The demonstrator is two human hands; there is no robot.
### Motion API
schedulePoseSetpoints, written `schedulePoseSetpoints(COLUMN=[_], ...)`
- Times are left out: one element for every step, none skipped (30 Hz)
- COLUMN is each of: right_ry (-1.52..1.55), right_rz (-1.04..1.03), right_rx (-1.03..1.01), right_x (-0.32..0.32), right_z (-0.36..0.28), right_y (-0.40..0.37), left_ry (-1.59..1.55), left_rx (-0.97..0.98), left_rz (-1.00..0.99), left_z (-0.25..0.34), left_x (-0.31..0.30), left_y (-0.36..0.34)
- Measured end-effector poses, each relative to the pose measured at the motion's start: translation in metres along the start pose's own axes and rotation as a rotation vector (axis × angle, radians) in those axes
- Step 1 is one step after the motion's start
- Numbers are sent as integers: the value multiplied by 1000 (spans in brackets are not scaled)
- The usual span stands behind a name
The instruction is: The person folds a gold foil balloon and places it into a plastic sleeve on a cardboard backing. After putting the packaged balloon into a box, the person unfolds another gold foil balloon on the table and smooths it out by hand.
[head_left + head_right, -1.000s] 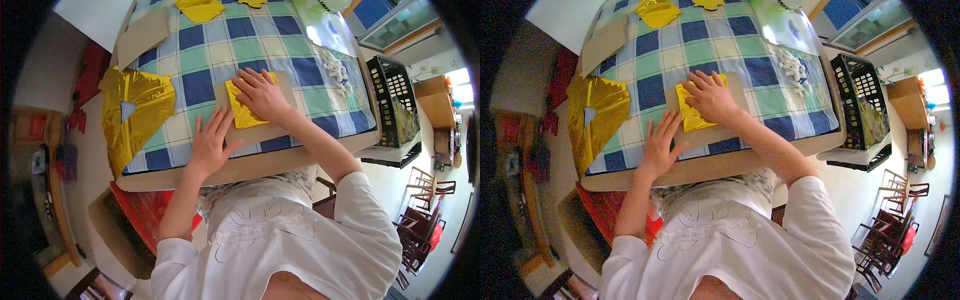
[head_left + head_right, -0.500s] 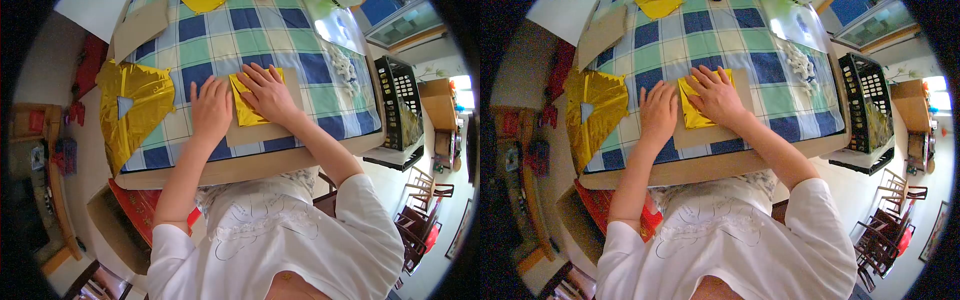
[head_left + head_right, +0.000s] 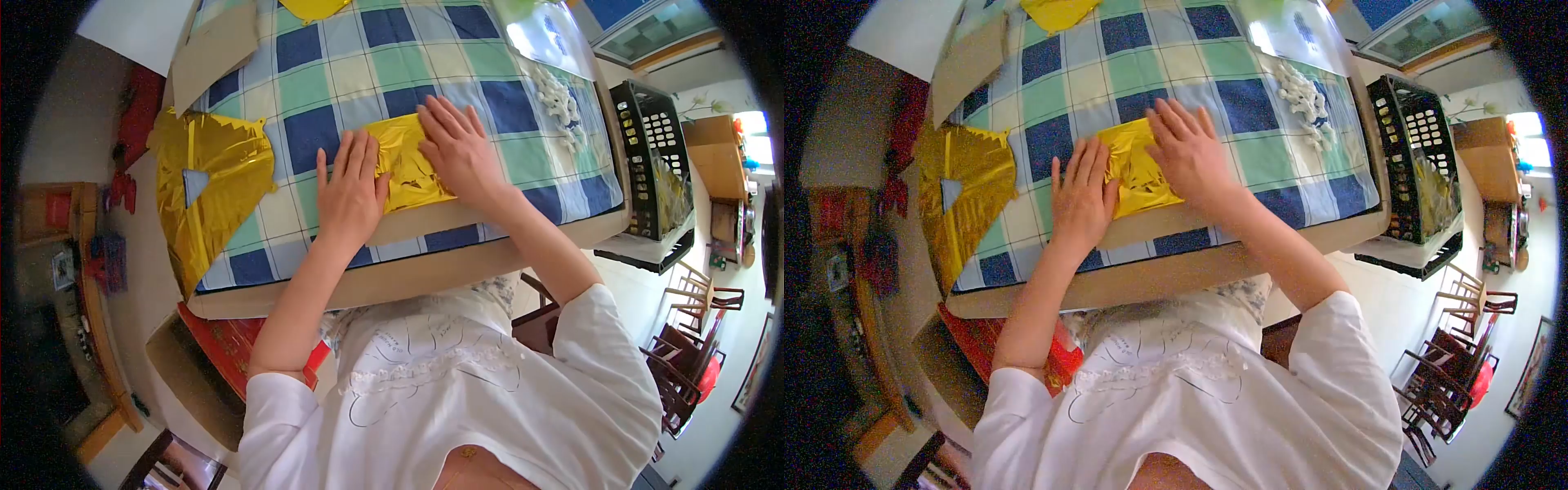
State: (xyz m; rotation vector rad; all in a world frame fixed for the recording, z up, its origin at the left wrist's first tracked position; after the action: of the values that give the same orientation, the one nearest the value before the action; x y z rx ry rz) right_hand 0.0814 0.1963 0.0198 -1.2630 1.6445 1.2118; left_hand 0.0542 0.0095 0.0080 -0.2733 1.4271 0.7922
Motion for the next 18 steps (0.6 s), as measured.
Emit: schedulePoseSetpoints(right_ry=[2,3,-2,-6,-7,-4,-3,-2,-12,-21,-30,-30,-30,-28,-25,-21,-18,-18], right_rz=[-13,-29,-32,-34,-35,-40,-42,-45,-44,-42,-41,-40,-40,-40,-34,-32,-29,-27], right_rx=[17,-2,0,-1,1,3,6,9,7,5,2,3,4,5,10,12,13,12], right_x=[-1,-3,-3,-4,-3,-3,-4,-4,-4,-3,-3,-3,-2,-2,-2,-2,-2,-1], right_z=[6,9,10,10,10,9,9,9,9,10,10,10,10,10,10,9,9,9], right_y=[-3,-7,-8,-8,-9,-9,-9,-9,-9,-9,-9,-9,-10,-10,-10,-10,-10,-10], left_ry=[1,10,20,32,32,32,33,34,37,39,39,39,38,44,51,57,-15,-87], left_rx=[3,6,9,12,5,-1,-5,-1,1,3,6,11,16,-4,-25,-49,-10,28], left_rz=[6,5,6,7,-9,-22,-34,-42,-50,-58,-57,-57,-56,-62,-68,-76,-2,72], left_z=[0,0,-1,-2,-2,-2,-2,-2,-3,-3,-4,-4,-3,-4,-6,-6,-3,1], left_x=[1,2,2,2,2,0,-1,-3,-4,-6,-8,-9,-11,-13,-15,-14,-9,0], left_y=[-1,-1,0,-1,-2,-1,0,0,-1,-1,-1,0,1,6,18,27,38,47])
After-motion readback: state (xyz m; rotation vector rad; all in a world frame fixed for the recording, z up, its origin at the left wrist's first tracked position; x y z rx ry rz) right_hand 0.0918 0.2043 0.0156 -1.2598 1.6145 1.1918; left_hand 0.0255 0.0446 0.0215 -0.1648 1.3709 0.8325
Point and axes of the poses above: each hand's wrist, its own y-axis towards the middle knuckle, its own x-axis out of the palm, z = x × y, the point moved 3 cm from there along y, towards the middle knuckle, and after that the axes turned 10 degrees about x, right-handed, at the moved point
